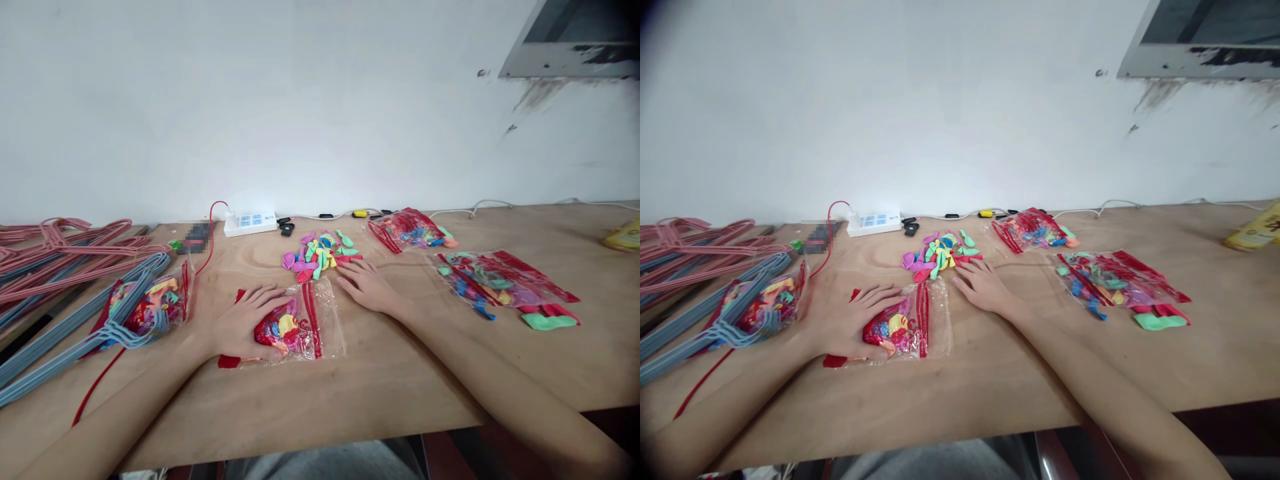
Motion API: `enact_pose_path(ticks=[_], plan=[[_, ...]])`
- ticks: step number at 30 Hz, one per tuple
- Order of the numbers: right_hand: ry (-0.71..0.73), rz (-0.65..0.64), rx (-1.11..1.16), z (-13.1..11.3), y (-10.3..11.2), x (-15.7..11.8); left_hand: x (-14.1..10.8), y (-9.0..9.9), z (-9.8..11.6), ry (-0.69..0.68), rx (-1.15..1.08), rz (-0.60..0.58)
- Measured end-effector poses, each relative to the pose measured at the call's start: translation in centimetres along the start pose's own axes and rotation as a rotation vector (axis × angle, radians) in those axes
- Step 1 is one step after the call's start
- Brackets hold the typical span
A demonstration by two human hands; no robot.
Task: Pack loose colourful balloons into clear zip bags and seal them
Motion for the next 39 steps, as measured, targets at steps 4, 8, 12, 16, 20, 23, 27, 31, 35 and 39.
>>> enact_pose_path(ticks=[4,8,12,16,20,23,27,31,35,39], plan=[[-0.049,0.049,0.182,0.2,0.5,0.1,-0.1,0.0,-0.1,-0.005,-0.001,0.019],[-0.211,-0.001,0.683,-0.9,1.7,-0.3,-0.1,-0.1,-0.2,-0.007,0.007,0.016],[-0.254,-0.265,1.236,-3.8,3.0,-1.1,-0.2,-0.2,-0.2,-0.013,0.007,0.019],[-0.311,-0.582,1.260,-5.9,3.1,-2.1,-0.1,-0.1,-0.1,-0.014,0.009,0.024],[-0.393,-0.823,1.223,-6.4,2.3,-2.9,0.0,0.0,0.0,-0.009,0.005,0.017],[-0.451,-0.943,1.300,-7.1,1.8,-3.5,0.0,0.0,0.0,-0.005,0.011,0.004],[-0.534,-1.070,1.457,-8.6,1.2,-4.5,0.0,-0.1,-0.1,-0.005,0.011,0.009],[-0.717,-0.995,1.542,-8.6,0.7,-4.7,-0.1,-0.1,-0.2,-0.014,0.008,0.016],[-0.870,-0.827,1.688,-8.0,1.1,-4.2,-0.2,-0.2,-0.2,-0.013,0.010,0.013],[-0.848,-0.933,1.792,-9.2,1.1,-4.8,-0.2,-0.2,-0.1,-0.031,0.013,0.028]])
Point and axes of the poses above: each hand's wrist, its own x-axis towards the middle knuckle, its own y-axis out of the back of the hand, z = x × y, the point moved 2 cm from there along x, towards the middle knuckle, and after that the axes turned 15 degrees about -y, right-handed, at the moved point
